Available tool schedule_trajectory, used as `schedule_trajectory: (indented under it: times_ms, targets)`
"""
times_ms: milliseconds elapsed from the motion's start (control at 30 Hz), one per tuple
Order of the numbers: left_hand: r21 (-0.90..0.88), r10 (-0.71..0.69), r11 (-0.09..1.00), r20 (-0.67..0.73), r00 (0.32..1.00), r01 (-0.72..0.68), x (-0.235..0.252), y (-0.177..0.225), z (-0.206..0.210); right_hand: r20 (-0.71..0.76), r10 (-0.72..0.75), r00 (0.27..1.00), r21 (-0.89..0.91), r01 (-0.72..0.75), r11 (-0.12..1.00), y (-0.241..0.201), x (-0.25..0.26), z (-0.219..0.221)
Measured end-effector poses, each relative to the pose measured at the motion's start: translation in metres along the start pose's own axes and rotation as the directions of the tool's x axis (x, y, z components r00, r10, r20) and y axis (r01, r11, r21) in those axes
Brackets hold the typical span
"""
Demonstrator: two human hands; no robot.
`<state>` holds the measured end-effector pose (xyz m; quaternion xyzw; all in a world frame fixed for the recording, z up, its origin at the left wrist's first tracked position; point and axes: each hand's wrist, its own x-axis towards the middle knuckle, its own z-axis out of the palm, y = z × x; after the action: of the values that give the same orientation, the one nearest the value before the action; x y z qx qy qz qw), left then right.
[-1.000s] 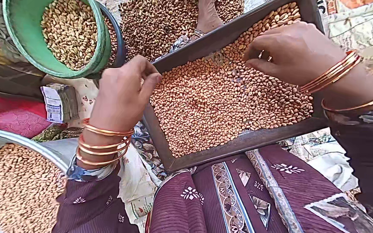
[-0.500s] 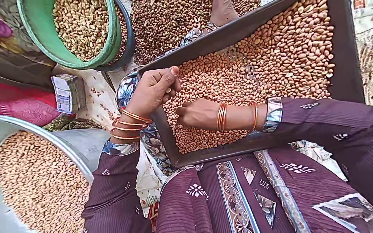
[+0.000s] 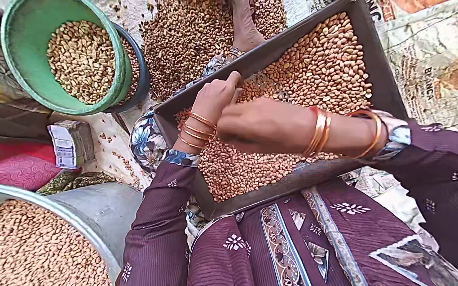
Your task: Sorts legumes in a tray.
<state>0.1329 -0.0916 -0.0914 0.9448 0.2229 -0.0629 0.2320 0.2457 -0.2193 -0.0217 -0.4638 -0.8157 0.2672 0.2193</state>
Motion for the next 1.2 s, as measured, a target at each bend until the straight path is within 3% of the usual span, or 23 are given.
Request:
schedule_trajectory:
  times_ms: [67, 133, 233, 267, 333, 367, 400, 467, 533, 567, 633, 733, 767, 800, 833, 867, 933, 967, 1067, 1200]
  targets:
    - [0.011, -0.009, 1.000, -0.050, 0.999, 0.010, 0.001, 0.007, 0.003, -0.254, 0.105, 0.962, -0.072, -0.127, 0.989, 0.017, -0.012, -0.038]
    - [0.064, -0.010, 0.998, 0.004, 1.000, 0.009, 0.008, 0.009, 0.004, -0.343, 0.227, 0.912, -0.167, -0.297, 0.940, 0.036, -0.029, -0.067]
    - [-0.038, 0.014, 0.999, -0.045, 0.999, -0.015, 0.012, 0.007, 0.005, -0.223, 0.525, 0.821, -0.304, -0.570, 0.763, 0.059, -0.049, -0.086]
    - [-0.111, 0.031, 0.993, -0.096, 0.995, -0.042, 0.012, 0.005, 0.005, -0.164, 0.623, 0.765, -0.370, -0.633, 0.680, 0.066, -0.051, -0.084]
    - [-0.284, 0.029, 0.955, -0.198, 0.980, -0.086, 0.012, 0.004, 0.004, -0.068, 0.811, 0.582, -0.473, -0.734, 0.487, 0.075, -0.043, -0.061]
    - [-0.393, 0.003, 0.914, -0.238, 0.971, -0.099, 0.011, 0.005, 0.001, -0.025, 0.850, 0.526, -0.489, -0.748, 0.449, 0.078, -0.036, -0.045]
    - [-0.529, -0.038, 0.841, -0.260, 0.965, -0.110, 0.008, 0.007, -0.002, 0.035, 0.847, 0.530, -0.473, -0.738, 0.481, 0.078, -0.031, -0.031]
    - [-0.781, -0.139, 0.615, -0.246, 0.959, -0.111, -0.005, 0.014, -0.013, 0.168, 0.671, 0.722, -0.299, -0.611, 0.733, 0.078, -0.029, -0.019]
    - [-0.895, -0.230, 0.426, -0.251, 0.940, -0.134, -0.013, 0.009, -0.023, 0.123, 0.427, 0.896, -0.058, -0.423, 0.904, 0.082, -0.030, -0.019]
    - [-0.921, -0.269, 0.353, -0.269, 0.925, -0.165, -0.013, 0.000, -0.026, 0.079, 0.426, 0.901, -0.056, -0.423, 0.905, 0.079, -0.031, -0.027]
    - [-0.937, -0.315, 0.295, -0.278, 0.907, -0.185, -0.025, -0.014, -0.030, 0.008, 0.590, 0.807, -0.231, -0.572, 0.787, 0.069, -0.038, -0.045]
    - [-0.907, -0.300, 0.384, -0.300, 0.906, -0.174, -0.047, -0.025, -0.029, 0.071, 0.870, 0.488, -0.426, -0.774, 0.469, 0.062, -0.047, -0.041]
    - [-0.887, -0.278, 0.426, -0.318, 0.906, -0.180, -0.052, -0.027, -0.026, 0.154, 0.886, 0.437, -0.432, -0.777, 0.458, 0.059, -0.050, -0.032]
    - [-0.868, -0.262, 0.460, -0.332, 0.906, -0.185, -0.055, -0.027, -0.021, 0.259, 0.848, 0.463, -0.401, -0.747, 0.530, 0.054, -0.053, -0.022]
    - [-0.844, -0.244, 0.507, -0.338, 0.909, -0.178, -0.058, -0.026, -0.017, 0.364, 0.755, 0.546, -0.305, -0.696, 0.650, 0.050, -0.056, -0.014]
    - [-0.805, -0.216, 0.571, -0.337, 0.917, -0.162, -0.062, -0.026, -0.012, 0.424, 0.605, 0.674, -0.144, -0.609, 0.780, 0.046, -0.059, -0.009]
    - [-0.671, -0.156, 0.733, -0.322, 0.934, -0.109, -0.068, -0.025, -0.004, 0.318, 0.320, 0.892, 0.140, -0.378, 0.915, 0.044, -0.058, -0.001]
    - [-0.587, -0.116, 0.803, -0.329, 0.937, -0.106, -0.067, -0.026, -0.001, 0.211, 0.248, 0.945, 0.162, -0.284, 0.945, 0.045, -0.053, 0.000]
    - [-0.359, 0.039, 0.919, -0.324, 0.945, -0.161, -0.069, -0.028, 0.004, 0.027, 0.245, 0.969, -0.032, -0.245, 0.969, 0.054, -0.033, -0.002]
    - [-0.111, 0.166, 0.974, -0.241, 0.956, -0.197, -0.077, -0.028, 0.013, 0.079, 0.192, 0.978, -0.093, -0.185, 0.978, 0.067, -0.009, 0.012]
